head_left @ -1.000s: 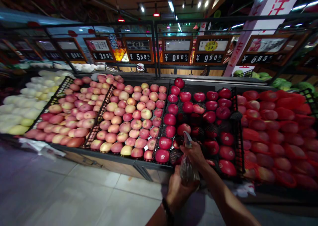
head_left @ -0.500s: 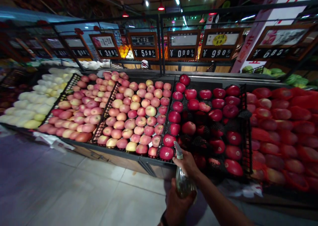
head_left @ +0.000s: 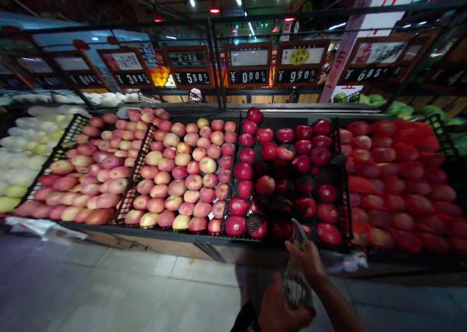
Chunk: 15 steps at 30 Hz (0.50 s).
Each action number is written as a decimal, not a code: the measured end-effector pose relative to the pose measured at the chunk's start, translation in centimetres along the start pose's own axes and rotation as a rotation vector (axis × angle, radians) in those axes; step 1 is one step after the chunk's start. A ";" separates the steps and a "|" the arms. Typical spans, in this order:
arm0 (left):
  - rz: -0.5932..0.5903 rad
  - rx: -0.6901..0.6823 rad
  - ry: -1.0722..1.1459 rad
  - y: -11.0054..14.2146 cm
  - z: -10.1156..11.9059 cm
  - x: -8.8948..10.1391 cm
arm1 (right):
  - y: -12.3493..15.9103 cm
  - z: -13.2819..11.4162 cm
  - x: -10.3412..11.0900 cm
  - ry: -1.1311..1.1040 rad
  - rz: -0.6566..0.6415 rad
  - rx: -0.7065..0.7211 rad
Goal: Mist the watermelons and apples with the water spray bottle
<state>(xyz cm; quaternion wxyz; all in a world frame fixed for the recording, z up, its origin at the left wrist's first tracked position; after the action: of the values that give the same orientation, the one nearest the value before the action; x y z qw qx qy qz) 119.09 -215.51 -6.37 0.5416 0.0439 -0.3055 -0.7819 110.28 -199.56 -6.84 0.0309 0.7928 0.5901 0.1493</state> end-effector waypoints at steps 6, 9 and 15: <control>-0.069 -0.147 -0.096 -1.9 5.2 -2.6 | -2.0 -0.7 7.7 -0.120 0.158 0.041; -0.090 -0.236 -0.108 -3.5 8.3 -3.5 | -3.3 -2.4 10.8 -0.176 0.275 -0.024; -0.103 -0.418 -0.056 -8.3 15.7 -3.2 | -8.2 -10.5 14.1 -0.135 0.347 0.160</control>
<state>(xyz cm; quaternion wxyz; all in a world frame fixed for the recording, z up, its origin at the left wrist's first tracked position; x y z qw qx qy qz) 107.33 -204.06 1.11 0.4898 -0.0754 -0.1491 -0.8557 103.45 -185.11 4.16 -0.0188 0.8908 0.4512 0.0514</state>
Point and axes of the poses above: each hand's wrist, its own y-axis away from the middle knuckle, its own x-axis out of the back of the hand, z = x × y, the point moved 9 cm from there along -y, towards the middle knuckle, and after that the axes turned 2 degrees about z, right-handed, at the moved point
